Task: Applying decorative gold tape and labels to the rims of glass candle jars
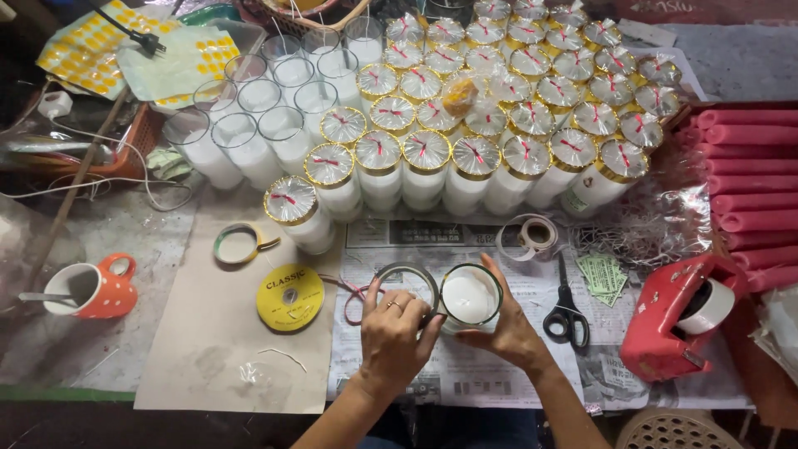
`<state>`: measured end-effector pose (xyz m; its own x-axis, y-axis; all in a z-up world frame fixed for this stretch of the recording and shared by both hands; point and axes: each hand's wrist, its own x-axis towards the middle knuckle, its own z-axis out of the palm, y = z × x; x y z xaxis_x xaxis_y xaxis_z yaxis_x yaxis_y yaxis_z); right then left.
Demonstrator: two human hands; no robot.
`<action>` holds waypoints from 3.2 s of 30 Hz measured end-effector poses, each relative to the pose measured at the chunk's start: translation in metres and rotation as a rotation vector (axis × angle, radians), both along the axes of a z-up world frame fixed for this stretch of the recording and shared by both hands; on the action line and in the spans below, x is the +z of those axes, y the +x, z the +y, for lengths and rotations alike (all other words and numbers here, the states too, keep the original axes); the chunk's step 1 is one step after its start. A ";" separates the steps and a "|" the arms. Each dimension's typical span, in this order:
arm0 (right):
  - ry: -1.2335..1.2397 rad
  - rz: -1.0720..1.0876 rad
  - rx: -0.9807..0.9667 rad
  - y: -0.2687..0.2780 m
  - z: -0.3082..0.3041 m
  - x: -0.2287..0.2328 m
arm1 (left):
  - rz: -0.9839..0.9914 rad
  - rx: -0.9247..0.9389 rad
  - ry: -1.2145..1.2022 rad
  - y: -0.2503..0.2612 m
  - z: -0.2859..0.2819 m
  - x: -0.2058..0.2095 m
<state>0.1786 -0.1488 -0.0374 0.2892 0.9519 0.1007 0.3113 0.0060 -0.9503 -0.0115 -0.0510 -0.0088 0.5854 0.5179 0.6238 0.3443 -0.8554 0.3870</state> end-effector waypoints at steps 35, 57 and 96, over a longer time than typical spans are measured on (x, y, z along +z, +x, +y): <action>0.242 -0.088 -0.356 -0.034 0.005 -0.010 | 0.059 -0.185 0.088 0.026 0.089 -0.005; -0.833 -0.786 -0.647 0.095 -0.083 -0.115 | -0.025 -0.045 -0.009 0.018 0.052 -0.001; -0.849 -1.483 0.436 -0.041 0.089 0.239 | 0.140 -0.121 0.081 0.016 0.078 -0.033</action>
